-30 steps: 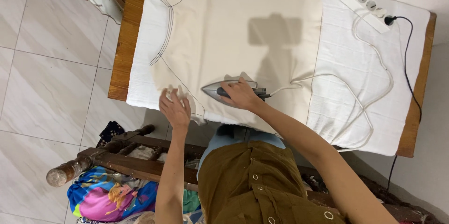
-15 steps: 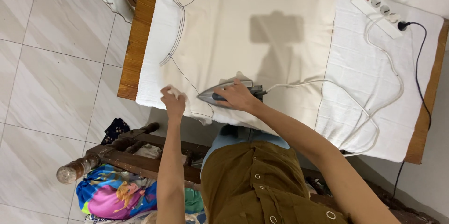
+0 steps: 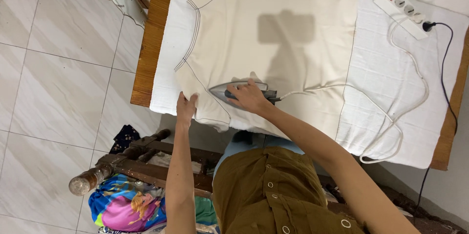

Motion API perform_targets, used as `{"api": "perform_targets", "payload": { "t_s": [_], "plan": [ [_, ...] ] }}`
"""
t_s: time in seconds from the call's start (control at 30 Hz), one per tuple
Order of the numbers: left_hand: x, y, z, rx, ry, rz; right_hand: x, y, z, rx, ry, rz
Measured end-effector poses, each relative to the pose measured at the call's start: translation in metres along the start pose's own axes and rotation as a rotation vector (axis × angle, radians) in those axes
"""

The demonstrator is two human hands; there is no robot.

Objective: The person is ironing a light-colored t-shirt on a table.

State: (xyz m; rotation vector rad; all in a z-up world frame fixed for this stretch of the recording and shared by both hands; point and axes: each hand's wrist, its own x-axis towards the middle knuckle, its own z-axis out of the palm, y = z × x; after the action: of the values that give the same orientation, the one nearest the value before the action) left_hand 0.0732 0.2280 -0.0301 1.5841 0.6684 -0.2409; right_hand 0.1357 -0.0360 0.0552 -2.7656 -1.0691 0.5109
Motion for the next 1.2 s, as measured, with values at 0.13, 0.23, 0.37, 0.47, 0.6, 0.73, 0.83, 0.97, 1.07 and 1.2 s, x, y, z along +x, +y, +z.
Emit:
{"api": "perform_targets", "payload": {
  "t_s": [0.13,0.23,0.37,0.47,0.6,0.73,0.83,0.97,1.07,1.2],
  "plan": [
    [-0.019,0.02,-0.003,0.12,0.027,0.116,-0.005,-0.003,0.008,0.03,0.015,-0.156],
    [-0.029,0.037,-0.008,0.245,0.037,0.034,-0.001,-0.008,0.007,-0.004,0.035,-0.235],
    [-0.032,0.044,-0.011,0.322,0.028,-0.048,0.006,-0.015,-0.01,-0.007,-0.076,-0.032],
    [-0.03,0.04,-0.018,0.442,0.067,0.076,0.011,-0.015,-0.007,0.046,-0.056,-0.077],
    [-0.022,0.026,-0.017,0.593,0.205,0.365,0.015,-0.013,-0.004,0.003,-0.067,-0.275],
    [-0.019,0.019,-0.016,0.636,0.235,0.327,0.016,-0.025,-0.014,-0.087,-0.115,-0.24],
    [-0.019,0.013,-0.017,0.654,0.233,0.276,0.023,-0.03,-0.013,-0.077,-0.088,-0.092],
    [-0.021,0.021,-0.017,0.659,0.254,0.298,0.027,-0.028,-0.001,0.055,-0.027,-0.231],
    [-0.013,0.021,-0.017,0.646,0.232,0.195,0.028,-0.032,-0.017,0.042,-0.072,-0.316],
    [-0.002,0.02,-0.02,0.39,0.164,0.03,0.035,-0.031,0.003,-0.087,-0.045,-0.093]
  ]
}}
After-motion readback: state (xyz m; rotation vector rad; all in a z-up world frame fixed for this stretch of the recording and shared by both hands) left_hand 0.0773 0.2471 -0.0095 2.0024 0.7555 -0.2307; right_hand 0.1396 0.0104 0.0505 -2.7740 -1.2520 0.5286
